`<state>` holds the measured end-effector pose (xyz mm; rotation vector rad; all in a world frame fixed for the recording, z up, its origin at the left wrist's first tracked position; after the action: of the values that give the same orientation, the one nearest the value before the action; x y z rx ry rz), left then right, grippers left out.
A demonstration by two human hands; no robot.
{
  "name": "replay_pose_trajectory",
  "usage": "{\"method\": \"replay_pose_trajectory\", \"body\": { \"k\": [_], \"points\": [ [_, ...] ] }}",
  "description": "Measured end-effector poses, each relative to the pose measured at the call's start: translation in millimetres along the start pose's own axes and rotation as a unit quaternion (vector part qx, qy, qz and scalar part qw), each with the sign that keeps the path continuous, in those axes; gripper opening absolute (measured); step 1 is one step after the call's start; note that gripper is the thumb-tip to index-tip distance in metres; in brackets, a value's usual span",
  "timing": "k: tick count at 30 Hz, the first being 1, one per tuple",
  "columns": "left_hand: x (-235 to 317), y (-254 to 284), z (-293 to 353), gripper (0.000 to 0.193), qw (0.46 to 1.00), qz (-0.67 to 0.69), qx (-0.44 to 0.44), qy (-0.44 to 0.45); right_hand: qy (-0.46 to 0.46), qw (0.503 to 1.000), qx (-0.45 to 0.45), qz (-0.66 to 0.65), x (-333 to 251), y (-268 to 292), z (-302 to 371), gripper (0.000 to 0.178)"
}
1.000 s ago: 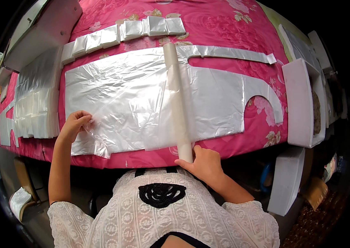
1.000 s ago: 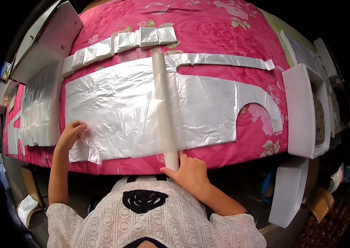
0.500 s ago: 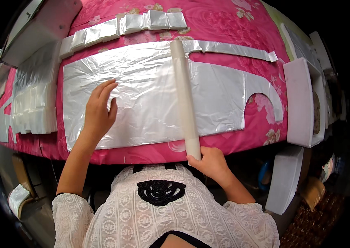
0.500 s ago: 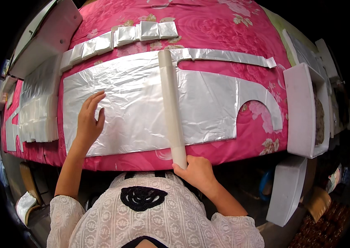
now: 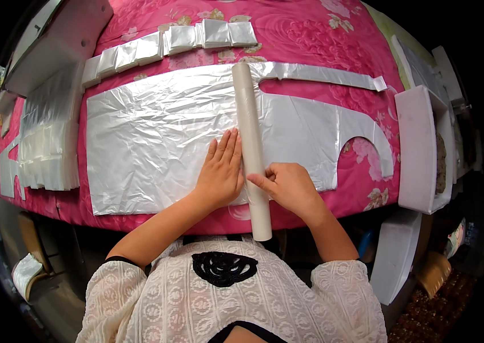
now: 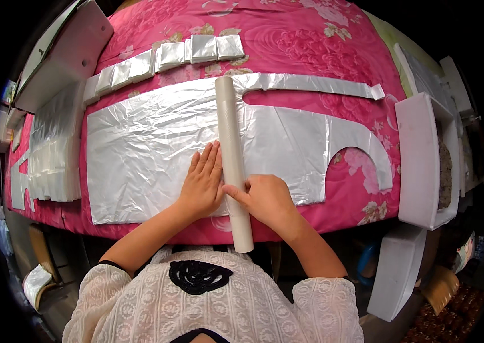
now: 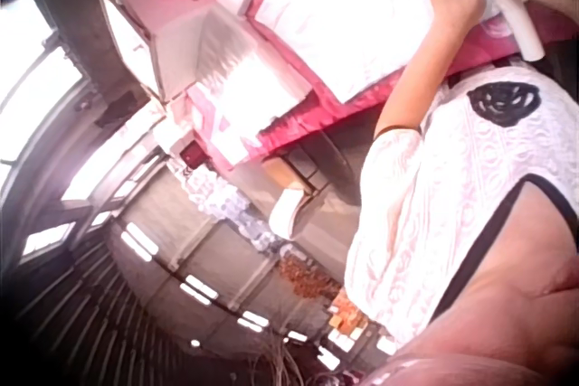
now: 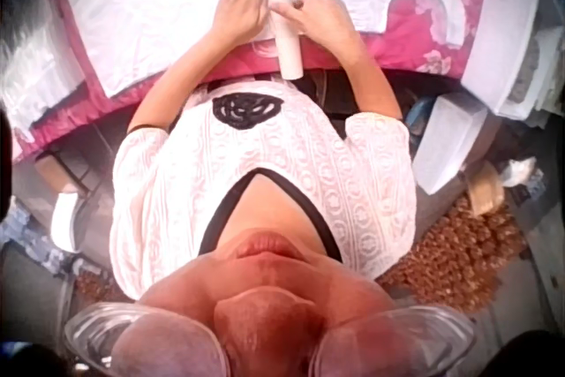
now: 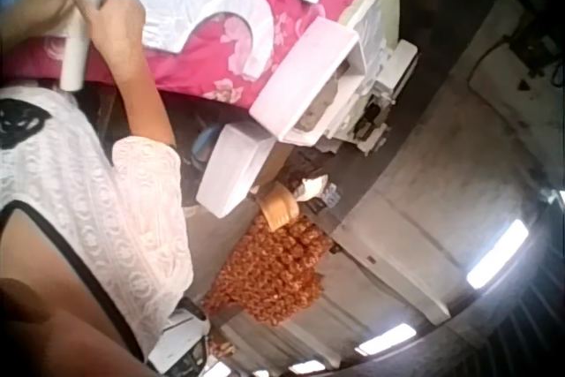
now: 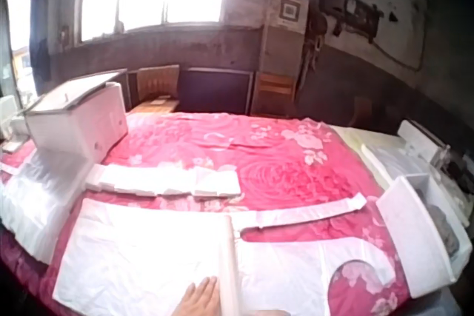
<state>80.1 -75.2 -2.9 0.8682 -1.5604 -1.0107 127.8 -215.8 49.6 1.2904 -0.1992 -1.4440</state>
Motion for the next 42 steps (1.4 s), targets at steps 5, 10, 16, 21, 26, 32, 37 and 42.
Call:
{"method": "replay_pose_trajectory", "body": {
  "k": [5,10,16,21,26,32,37,42],
  "points": [
    [1,0,-2,0.062,1.000,0.005,0.005,0.002,-0.071,0.981,-0.002,-0.180,10,22,-120,0.052],
    [2,0,-2,0.063,1.000,0.008,-0.003,0.008,-0.076,0.721,0.043,-0.688,25,33,-179,0.040],
    [1,1,-1,0.064,1.000,0.017,-0.009,0.014,-0.020,0.461,0.229,-0.857,99,96,-187,0.034],
    [1,-3,1,0.067,1.000,0.025,0.001,0.016,0.172,0.525,0.251,-0.794,65,158,-145,0.037],
    [0,-4,0,0.066,1.000,0.019,0.005,0.012,0.312,0.820,0.188,-0.442,-91,75,-129,0.051],
    [1,-10,1,0.065,0.993,-0.056,0.093,-0.039,0.390,0.918,0.062,0.011,-205,-123,-138,0.072],
    [-4,-4,9,0.072,0.994,0.017,0.086,-0.063,0.418,0.894,-0.110,0.118,-267,-168,-102,0.068],
    [-23,51,69,0.072,0.987,0.148,-0.015,-0.060,0.608,0.786,0.084,-0.071,-213,-56,-46,0.038]
  ]
}}
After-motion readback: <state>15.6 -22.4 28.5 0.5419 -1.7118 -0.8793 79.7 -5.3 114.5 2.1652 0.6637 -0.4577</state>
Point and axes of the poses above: each hand's wrist, its own z-axis away from the middle knuckle, its own y-axis out of the back of the hand, x = y × z, the point moved 4 cm from there along -z, towards the middle knuckle, and after that the axes turned 1 degree about z, right-handed, at the moved point
